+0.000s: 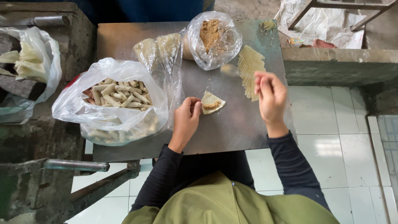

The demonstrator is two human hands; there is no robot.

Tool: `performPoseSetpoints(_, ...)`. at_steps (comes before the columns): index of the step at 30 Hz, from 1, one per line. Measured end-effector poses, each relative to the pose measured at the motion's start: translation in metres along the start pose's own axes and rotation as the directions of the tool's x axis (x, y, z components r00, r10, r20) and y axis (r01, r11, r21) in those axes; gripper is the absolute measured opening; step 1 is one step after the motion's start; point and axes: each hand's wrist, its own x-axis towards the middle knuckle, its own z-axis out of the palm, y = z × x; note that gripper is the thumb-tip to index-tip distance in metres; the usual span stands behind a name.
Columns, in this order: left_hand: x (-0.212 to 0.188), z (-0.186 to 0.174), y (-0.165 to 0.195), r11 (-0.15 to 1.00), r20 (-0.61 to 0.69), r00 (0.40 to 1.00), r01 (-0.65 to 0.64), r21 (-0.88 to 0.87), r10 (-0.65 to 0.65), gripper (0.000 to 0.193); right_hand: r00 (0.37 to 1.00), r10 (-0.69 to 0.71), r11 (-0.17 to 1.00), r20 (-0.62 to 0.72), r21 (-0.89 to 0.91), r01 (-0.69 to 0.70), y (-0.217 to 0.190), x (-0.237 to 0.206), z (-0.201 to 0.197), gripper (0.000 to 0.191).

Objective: The person sits at a metal table and folds thin dough sheets by hand, pressing each fold flat and placing the folded pieces into a fanned stack on the table. They occasionally reach into a covered container of brown filling or powder and handle rolled dough pieces from a plastic bag.

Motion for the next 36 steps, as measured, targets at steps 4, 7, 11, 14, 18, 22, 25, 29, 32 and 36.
performPoseSetpoints(4,0.000,0.002,-0.002,0.989,-0.017,0.991,-0.135,-0.053,0.134,0.015,0.997,-0.029,0.999,-0.077,0.028,0.031,0.008,0.063,0.044,0.026)
performPoseSetpoints(7,-0.001,0.006,-0.001,0.981,-0.033,0.980,-0.194,0.015,0.195,0.016,0.991,-0.086,0.907,0.102,-0.404,0.120,0.010,0.079,0.073,0.033)
performPoseSetpoints(11,-0.001,0.012,0.005,0.959,-0.046,0.967,-0.243,0.148,0.252,0.017,0.911,-0.377,0.649,0.169,-0.653,0.390,0.008,0.054,0.076,0.041)
performPoseSetpoints(14,0.000,0.015,0.008,0.937,-0.058,0.953,-0.279,0.211,0.297,0.017,0.970,-0.210,0.573,0.120,-0.789,0.222,0.011,0.007,0.064,0.027)
performPoseSetpoints(18,-0.001,0.019,0.008,0.940,-0.068,0.957,-0.263,0.216,0.283,0.013,0.994,-0.039,0.437,0.099,-0.893,0.106,0.025,-0.039,0.055,0.025)
performPoseSetpoints(22,-0.003,0.021,0.007,0.921,-0.092,0.937,-0.309,0.236,0.338,0.010,0.995,-0.024,0.463,0.093,-0.881,0.093,0.036,-0.055,0.060,0.022)
performPoseSetpoints(25,-0.002,0.022,0.008,0.934,-0.089,0.944,-0.295,0.202,0.317,0.014,0.998,0.023,0.578,0.060,-0.815,0.036,0.038,-0.053,0.063,0.015)
performPoseSetpoints(29,-0.001,0.024,0.009,0.934,-0.093,0.942,-0.300,0.193,0.322,0.016,0.989,0.147,0.700,-0.007,-0.706,-0.109,0.034,-0.051,0.067,0.012)
performPoseSetpoints(32,-0.001,0.026,0.008,0.932,-0.096,0.938,-0.314,0.179,0.334,0.016,0.996,-0.027,0.748,0.079,-0.660,0.073,0.030,-0.054,0.072,0.015)
performPoseSetpoints(36,0.000,0.026,0.006,0.945,-0.096,0.948,-0.287,0.155,0.303,0.014,0.988,-0.038,0.756,0.152,-0.643,0.128,0.027,-0.061,0.083,0.015)
